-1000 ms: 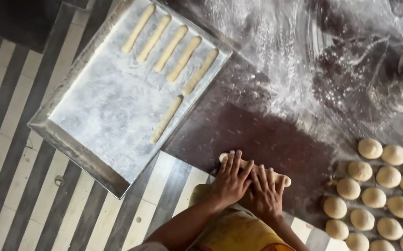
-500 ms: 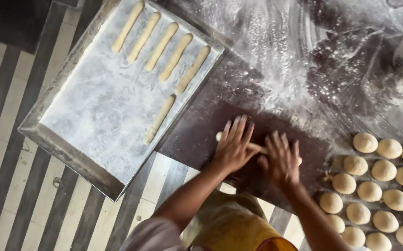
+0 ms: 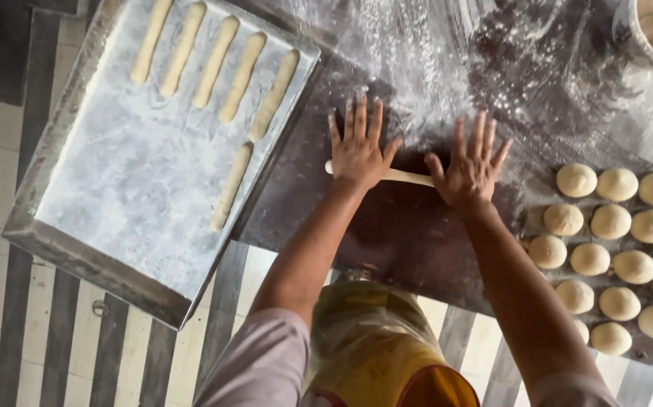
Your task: The person takes dough balls from the table, rolls each one by hand and with a small wooden roller into a long stick on the floured counter, and places the shaped dough sticks onto a parchment-lined baking tray, filling the tray row by row.
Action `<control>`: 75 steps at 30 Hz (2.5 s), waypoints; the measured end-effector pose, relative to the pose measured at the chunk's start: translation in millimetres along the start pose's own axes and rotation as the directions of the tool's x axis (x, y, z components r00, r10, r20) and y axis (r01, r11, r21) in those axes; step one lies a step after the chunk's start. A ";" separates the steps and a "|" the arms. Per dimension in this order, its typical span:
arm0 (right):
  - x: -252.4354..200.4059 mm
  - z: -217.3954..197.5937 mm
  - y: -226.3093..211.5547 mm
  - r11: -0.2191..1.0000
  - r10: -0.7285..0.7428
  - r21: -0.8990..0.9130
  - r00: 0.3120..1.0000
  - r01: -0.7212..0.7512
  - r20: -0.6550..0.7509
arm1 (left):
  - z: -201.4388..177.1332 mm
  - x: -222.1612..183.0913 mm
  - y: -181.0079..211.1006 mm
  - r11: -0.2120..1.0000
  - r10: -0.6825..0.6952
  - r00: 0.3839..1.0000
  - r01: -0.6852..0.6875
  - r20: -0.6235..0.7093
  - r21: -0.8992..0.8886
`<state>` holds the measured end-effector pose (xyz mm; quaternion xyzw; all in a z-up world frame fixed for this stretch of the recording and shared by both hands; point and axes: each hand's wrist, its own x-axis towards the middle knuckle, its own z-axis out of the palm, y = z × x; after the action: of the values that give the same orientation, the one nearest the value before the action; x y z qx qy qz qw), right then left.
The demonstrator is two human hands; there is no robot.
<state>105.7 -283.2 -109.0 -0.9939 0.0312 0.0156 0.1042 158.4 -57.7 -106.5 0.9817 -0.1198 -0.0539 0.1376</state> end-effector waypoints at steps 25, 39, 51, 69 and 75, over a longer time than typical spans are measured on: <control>-102.9 7.3 -60.5 0.822 -0.249 -0.380 0.868 0.424 0.429 | 23.4 -142.2 18.2 0.972 0.232 0.969 -0.233 0.081 0.007; 9.0 -9.4 -35.8 0.994 -0.107 -0.029 0.994 0.107 0.022 | -17.0 -11.8 17.6 0.985 -0.171 0.980 0.173 0.101 -0.015; -121.0 -0.9 2.8 0.922 -0.384 0.122 0.909 0.367 0.163 | 19.6 -145.8 12.1 0.995 -0.032 0.999 0.034 -0.033 0.091; -193.2 16.1 29.4 0.849 -0.528 0.135 0.809 0.510 0.260 | 38.8 -218.4 64.9 0.987 0.095 0.995 -0.093 0.009 -0.130; -89.5 -20.6 1.2 0.829 -0.409 -0.278 0.864 0.486 0.293 | -6.7 -129.4 74.2 0.998 0.037 0.976 -0.047 0.215 0.041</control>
<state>16.9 -283.4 -85.8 -0.9677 -0.2189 0.1061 -0.0667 18.1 -92.9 -69.7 0.9704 -0.1559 -0.1534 0.1023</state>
